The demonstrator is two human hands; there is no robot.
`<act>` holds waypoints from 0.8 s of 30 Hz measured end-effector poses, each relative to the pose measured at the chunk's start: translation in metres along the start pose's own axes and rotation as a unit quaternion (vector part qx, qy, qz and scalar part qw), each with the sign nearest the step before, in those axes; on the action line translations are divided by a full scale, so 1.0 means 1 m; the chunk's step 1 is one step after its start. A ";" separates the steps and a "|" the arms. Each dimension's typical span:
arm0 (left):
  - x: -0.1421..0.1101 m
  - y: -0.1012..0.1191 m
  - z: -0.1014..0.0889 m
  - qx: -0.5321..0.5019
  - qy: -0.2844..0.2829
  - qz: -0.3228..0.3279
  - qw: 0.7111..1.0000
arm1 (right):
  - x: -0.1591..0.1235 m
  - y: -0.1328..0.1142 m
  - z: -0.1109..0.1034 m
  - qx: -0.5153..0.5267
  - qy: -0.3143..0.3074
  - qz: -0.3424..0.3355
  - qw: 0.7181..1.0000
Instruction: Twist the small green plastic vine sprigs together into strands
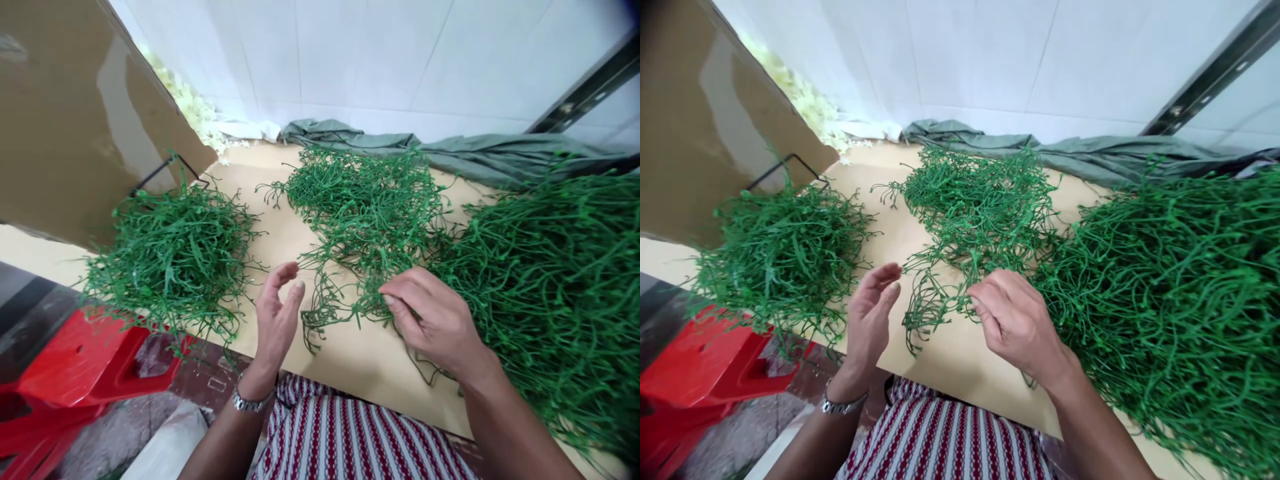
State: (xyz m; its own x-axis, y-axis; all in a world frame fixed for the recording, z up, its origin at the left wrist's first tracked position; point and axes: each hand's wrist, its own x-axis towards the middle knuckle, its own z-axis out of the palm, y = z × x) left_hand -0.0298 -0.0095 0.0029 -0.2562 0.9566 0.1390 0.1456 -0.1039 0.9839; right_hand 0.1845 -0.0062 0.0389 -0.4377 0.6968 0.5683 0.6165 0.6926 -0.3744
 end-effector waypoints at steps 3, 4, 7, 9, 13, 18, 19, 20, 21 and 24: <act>-0.005 0.022 -0.002 0.111 -0.042 0.150 0.982 | 0.003 0.001 0.003 -0.014 -0.036 -0.009 0.999; -0.007 0.028 -0.001 0.139 -0.088 0.181 0.970 | 0.004 0.001 0.004 -0.019 -0.052 -0.015 0.998; -0.010 0.038 0.008 0.222 -0.217 0.193 0.931 | 0.010 -0.001 0.009 -0.040 -0.104 -0.032 0.993; -0.010 0.034 0.015 0.229 -0.237 0.170 0.929 | 0.012 -0.004 0.013 -0.059 -0.113 -0.046 0.991; -0.010 0.020 0.019 0.095 -0.192 0.043 0.976 | 0.008 -0.012 0.021 -0.058 0.012 -0.088 0.994; -0.008 0.014 0.014 -0.043 -0.162 -0.047 0.985 | -0.005 -0.012 0.042 -0.048 -0.026 -0.097 0.994; -0.008 0.013 0.013 -0.055 -0.162 -0.050 0.984 | -0.007 -0.010 0.046 -0.052 -0.027 -0.080 0.995; -0.008 0.012 0.012 -0.066 -0.162 -0.054 0.983 | -0.008 -0.008 0.049 -0.048 -0.019 -0.062 0.997; -0.008 0.011 0.011 -0.078 -0.162 -0.063 0.982 | -0.009 -0.006 0.050 -0.036 -0.006 -0.043 0.998; -0.008 0.007 0.009 -0.123 -0.168 -0.098 0.973 | -0.010 -0.007 0.052 0.038 0.041 0.046 0.997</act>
State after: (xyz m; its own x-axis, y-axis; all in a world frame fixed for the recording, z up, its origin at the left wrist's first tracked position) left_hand -0.0181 -0.0150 0.0080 0.0774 0.9953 -0.0575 -0.1175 0.0664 0.9909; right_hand 0.1508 -0.0083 -0.0028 -0.3257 0.7424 0.5855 0.5988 0.6412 -0.4799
